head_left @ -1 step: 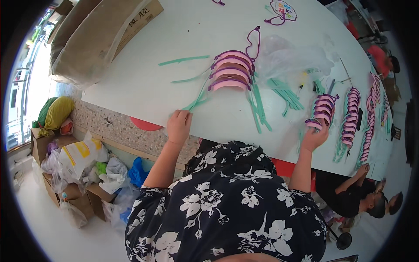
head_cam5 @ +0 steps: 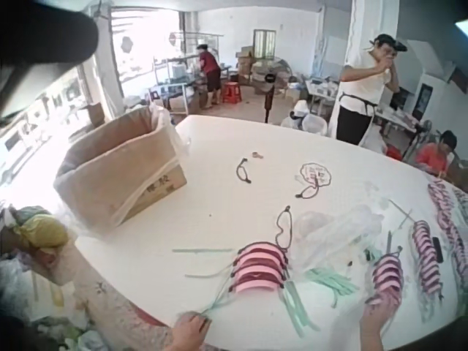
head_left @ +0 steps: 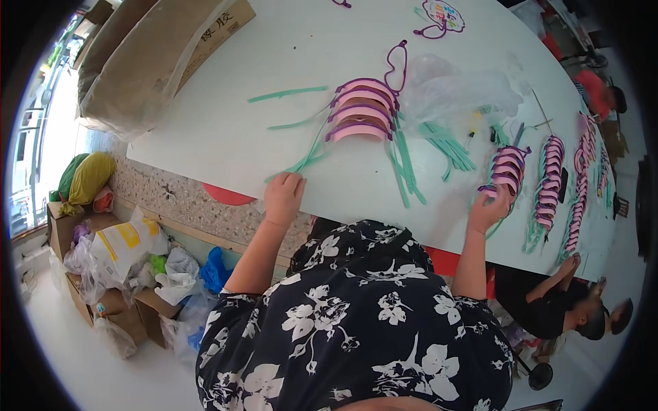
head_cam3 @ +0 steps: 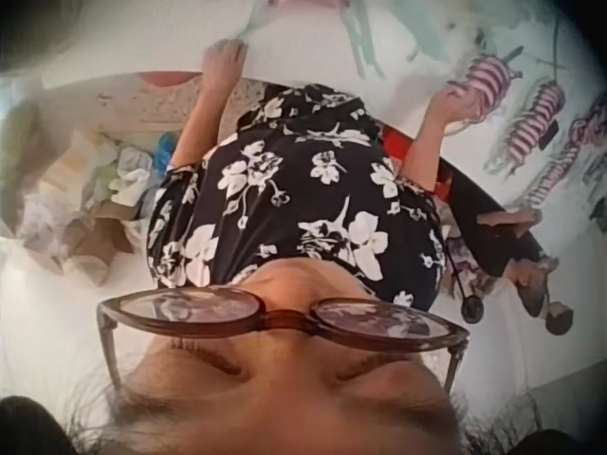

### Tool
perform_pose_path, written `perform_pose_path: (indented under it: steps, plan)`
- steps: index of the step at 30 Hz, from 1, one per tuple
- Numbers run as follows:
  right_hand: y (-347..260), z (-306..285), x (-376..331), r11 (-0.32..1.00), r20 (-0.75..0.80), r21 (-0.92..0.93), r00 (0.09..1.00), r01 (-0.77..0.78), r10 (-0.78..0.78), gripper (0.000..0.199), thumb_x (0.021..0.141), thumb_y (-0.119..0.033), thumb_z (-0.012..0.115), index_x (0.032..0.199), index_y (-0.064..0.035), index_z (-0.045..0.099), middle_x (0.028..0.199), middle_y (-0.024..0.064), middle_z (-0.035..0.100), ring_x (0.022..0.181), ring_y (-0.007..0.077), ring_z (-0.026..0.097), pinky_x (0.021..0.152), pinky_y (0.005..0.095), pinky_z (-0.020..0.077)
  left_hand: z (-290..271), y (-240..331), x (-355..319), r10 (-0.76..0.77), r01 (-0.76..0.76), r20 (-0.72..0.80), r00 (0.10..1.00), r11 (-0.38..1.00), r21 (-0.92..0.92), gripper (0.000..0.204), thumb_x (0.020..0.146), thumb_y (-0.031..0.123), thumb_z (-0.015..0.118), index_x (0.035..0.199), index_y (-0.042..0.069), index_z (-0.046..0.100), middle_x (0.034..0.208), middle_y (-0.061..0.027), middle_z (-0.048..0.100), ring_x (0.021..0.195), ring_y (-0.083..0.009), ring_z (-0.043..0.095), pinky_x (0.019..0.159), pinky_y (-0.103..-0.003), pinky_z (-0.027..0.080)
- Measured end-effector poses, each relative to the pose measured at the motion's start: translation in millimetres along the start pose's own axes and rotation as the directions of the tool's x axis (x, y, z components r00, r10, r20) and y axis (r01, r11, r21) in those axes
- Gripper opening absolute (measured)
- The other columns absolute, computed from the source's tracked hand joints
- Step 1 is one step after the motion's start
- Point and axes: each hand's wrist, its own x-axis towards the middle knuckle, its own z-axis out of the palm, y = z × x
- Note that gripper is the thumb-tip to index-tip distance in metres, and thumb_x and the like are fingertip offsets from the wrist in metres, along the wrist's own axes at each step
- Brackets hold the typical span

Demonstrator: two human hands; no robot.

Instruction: Assembling colorful eyewear components at a workshop table.

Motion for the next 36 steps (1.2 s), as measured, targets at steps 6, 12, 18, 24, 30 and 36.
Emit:
perform_pose_path:
  steps: [6,12,18,24,30,36]
  plan:
    - [-146.3,23.2,-37.4,0.776,0.512,0.627,0.784,-0.061,-0.352,0.019,0.079,-0.007,0.063,0.097,-0.0058,0.061,0.090,0.0119,0.061,0.081,0.0293,0.063,0.069,0.0384,0.0518,23.8,19.5,23.2,0.127,-0.125,-0.019,0.992,0.989,0.073,0.012,0.081,0.014,0.065,0.091,0.007,0.063,0.090,-0.0104,0.060,0.084,-0.0301,0.060,0.072,-0.042,0.049]
    - [-181.5,43.1,-51.9,0.899,0.585,0.429,0.785,-0.085,-0.205,0.020,0.082,-0.019,0.064,0.098,-0.0085,0.059,0.094,0.0117,0.061,0.083,0.0319,0.063,0.068,0.0427,0.0520,27.3,-0.9,43.2,0.177,-0.196,0.086,0.980,0.914,0.355,0.007,0.076,0.013,0.061,0.080,0.008,0.058,0.082,-0.0089,0.054,0.078,-0.0290,0.057,0.068,-0.042,0.046]
    - [-183.5,51.1,-30.6,0.985,0.620,0.172,0.776,0.005,-0.113,0.015,0.083,-0.022,0.063,0.094,-0.0104,0.060,0.091,0.0086,0.060,0.073,0.0289,0.063,0.060,0.0421,0.0504,4.0,19.0,61.2,0.321,-0.315,0.037,0.946,0.892,0.323,0.008,0.074,0.012,0.059,0.080,0.009,0.055,0.076,-0.0074,0.053,0.077,-0.0266,0.057,0.069,-0.041,0.044]
    - [-179.6,61.2,-20.1,0.941,0.406,0.299,0.872,0.157,-0.275,0.013,0.084,-0.015,0.061,0.093,-0.0055,0.059,0.087,0.0088,0.057,0.067,0.0297,0.060,0.059,0.0422,0.0498,-8.6,63.9,46.3,-0.262,0.317,0.421,0.868,0.946,-0.065,0.019,0.089,0.010,0.054,0.106,0.003,0.055,0.096,-0.0115,0.065,0.085,-0.0253,0.065,0.073,-0.037,0.050]
    - [-185.1,47.7,-19.9,0.709,0.646,0.588,0.754,-0.388,-0.123,0.012,0.089,-0.012,0.058,0.091,-0.0006,0.055,0.086,0.0132,0.062,0.064,0.0246,0.064,0.060,0.0371,0.0510,-6.0,56.0,22.9,-0.216,0.704,0.690,0.691,-0.012,-0.710,0.037,0.093,0.002,0.048,0.130,0.000,0.048,0.105,-0.0146,0.067,0.090,-0.0195,0.067,0.079,-0.032,0.053]
    - [-173.7,41.3,-24.0,0.637,0.848,0.464,0.518,-0.616,-0.117,0.019,0.088,-0.015,0.061,0.098,0.0009,0.056,0.088,0.0167,0.066,0.066,0.0249,0.067,0.063,0.0346,0.0516,-2.4,69.8,13.8,0.033,0.094,0.189,0.981,0.775,-0.625,0.027,0.086,0.000,0.059,0.112,0.002,0.062,0.092,-0.0145,0.068,0.080,-0.0244,0.067,0.076,-0.033,0.053]
